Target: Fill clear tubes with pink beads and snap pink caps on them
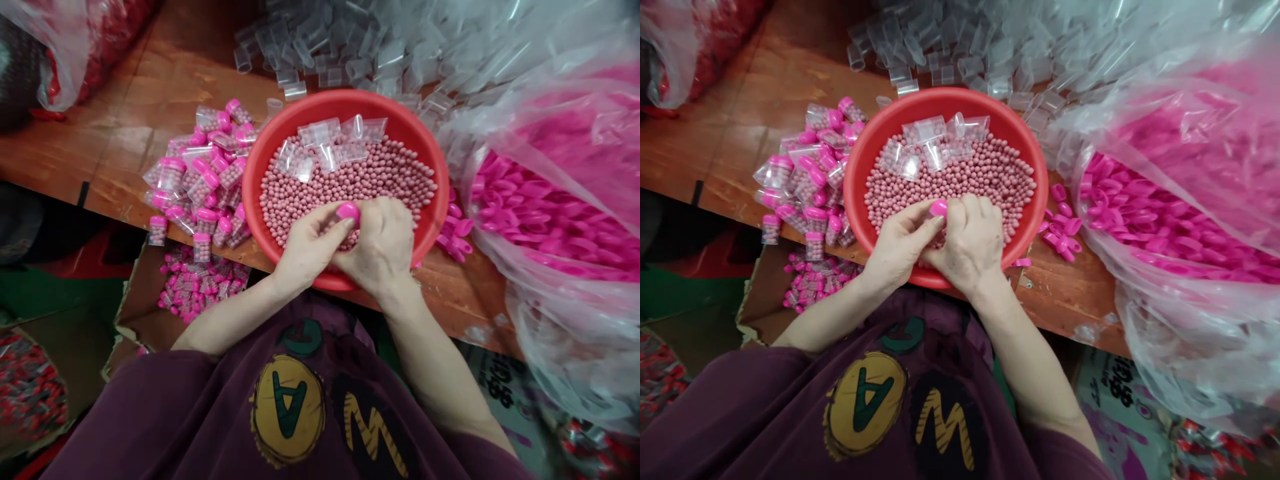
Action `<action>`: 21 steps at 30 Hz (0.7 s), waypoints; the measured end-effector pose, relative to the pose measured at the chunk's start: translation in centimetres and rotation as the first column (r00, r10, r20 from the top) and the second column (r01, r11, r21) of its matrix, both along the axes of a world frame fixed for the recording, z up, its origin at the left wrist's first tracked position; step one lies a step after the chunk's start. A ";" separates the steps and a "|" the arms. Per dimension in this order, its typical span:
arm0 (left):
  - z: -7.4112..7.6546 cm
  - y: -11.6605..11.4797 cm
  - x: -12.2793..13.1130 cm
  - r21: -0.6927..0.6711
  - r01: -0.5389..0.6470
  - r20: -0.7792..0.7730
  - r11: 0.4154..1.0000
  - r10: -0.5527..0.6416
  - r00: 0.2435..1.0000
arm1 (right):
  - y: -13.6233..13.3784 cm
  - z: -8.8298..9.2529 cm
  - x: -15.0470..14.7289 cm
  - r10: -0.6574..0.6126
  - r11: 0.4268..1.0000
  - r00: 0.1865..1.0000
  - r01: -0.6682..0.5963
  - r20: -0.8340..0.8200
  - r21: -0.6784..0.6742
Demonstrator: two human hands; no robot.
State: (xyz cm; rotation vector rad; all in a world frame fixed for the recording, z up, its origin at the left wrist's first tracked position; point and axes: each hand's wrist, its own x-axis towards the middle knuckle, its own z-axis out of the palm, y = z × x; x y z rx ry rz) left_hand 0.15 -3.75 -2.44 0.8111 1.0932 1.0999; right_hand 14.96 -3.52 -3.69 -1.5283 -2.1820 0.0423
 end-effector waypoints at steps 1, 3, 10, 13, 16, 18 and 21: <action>0.5 -0.5 -0.7 0.031 -0.022 -0.059 0.999 0.024 0.998 | -0.1 0.4 -1.0 0.025 1.000 1.000 -0.025 -0.003 0.006; 1.4 -1.4 -2.5 0.083 -0.059 -0.179 0.995 0.073 0.981 | -0.2 1.3 -3.3 0.088 0.996 0.996 -0.088 -0.027 -0.021; 0.1 0.0 -13.5 0.422 -0.357 -0.553 0.833 0.549 0.627 | 6.3 2.4 -4.4 0.299 0.905 0.939 -0.336 -0.170 -0.261; -1.0 2.0 -17.6 0.660 -0.284 -0.626 0.695 0.719 0.303 | 11.3 0.2 -2.7 0.127 0.955 0.990 -0.140 -0.066 -0.262; -1.0 3.2 -16.8 0.765 -0.141 -0.567 0.629 0.761 0.315 | 14.2 -2.2 -2.2 0.068 0.946 0.996 -0.082 -0.056 -0.315; -0.7 3.9 -13.8 0.677 -0.101 -0.564 0.729 0.603 0.565 | 14.5 -2.9 -2.3 0.041 0.943 0.991 -0.081 -0.127 -0.322; -0.8 5.1 -8.5 0.336 -0.072 -0.444 0.939 0.225 0.867 | 13.0 -2.5 -1.8 0.020 0.944 0.975 -0.090 -0.220 -0.317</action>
